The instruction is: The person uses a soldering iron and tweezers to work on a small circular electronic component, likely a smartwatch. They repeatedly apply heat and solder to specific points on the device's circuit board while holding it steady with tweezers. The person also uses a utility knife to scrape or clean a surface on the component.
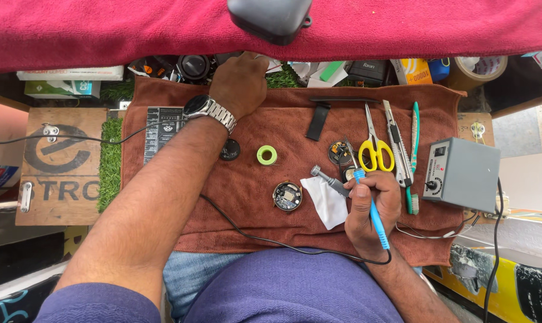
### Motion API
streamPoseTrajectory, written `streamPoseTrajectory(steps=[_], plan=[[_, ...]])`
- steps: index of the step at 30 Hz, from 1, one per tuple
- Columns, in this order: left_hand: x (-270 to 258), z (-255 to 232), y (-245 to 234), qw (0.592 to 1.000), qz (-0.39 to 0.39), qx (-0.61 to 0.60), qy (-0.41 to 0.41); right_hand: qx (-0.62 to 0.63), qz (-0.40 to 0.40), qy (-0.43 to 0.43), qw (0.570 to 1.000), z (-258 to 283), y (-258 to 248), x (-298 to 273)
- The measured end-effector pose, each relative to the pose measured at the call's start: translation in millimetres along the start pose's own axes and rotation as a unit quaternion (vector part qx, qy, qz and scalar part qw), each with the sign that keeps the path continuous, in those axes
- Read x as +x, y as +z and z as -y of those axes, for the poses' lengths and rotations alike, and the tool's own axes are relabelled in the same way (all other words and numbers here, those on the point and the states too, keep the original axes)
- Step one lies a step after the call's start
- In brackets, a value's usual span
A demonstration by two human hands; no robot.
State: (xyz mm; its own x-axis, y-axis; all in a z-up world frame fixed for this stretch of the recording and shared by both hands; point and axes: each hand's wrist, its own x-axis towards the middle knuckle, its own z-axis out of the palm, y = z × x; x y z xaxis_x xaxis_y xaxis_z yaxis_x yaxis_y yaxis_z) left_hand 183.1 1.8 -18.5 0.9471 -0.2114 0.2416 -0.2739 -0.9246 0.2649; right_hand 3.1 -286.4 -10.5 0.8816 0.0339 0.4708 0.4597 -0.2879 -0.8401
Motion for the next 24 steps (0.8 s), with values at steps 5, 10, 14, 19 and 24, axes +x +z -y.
streamPoseTrajectory(steps=[5,10,14,19,24], plan=[[-1,4,5,0.999,0.031,-0.01,-0.021,-0.004,0.004,-0.01,1.0,0,0,1],[-3,2,3,1.0,0.011,-0.013,-0.014,0.0,0.001,-0.015,1.0,0,1,-2],[-8,-1,-5,0.999,-0.029,-0.029,-0.01,0.052,0.013,0.002,0.999,2,-4,-2],[-47,-15,-40,0.969,-0.211,-0.108,0.071,0.136,0.089,0.11,0.98,6,-21,-2],[-123,-48,-69,0.855,-0.308,-0.416,-0.029,0.293,0.173,0.168,0.925,6,-20,-6]])
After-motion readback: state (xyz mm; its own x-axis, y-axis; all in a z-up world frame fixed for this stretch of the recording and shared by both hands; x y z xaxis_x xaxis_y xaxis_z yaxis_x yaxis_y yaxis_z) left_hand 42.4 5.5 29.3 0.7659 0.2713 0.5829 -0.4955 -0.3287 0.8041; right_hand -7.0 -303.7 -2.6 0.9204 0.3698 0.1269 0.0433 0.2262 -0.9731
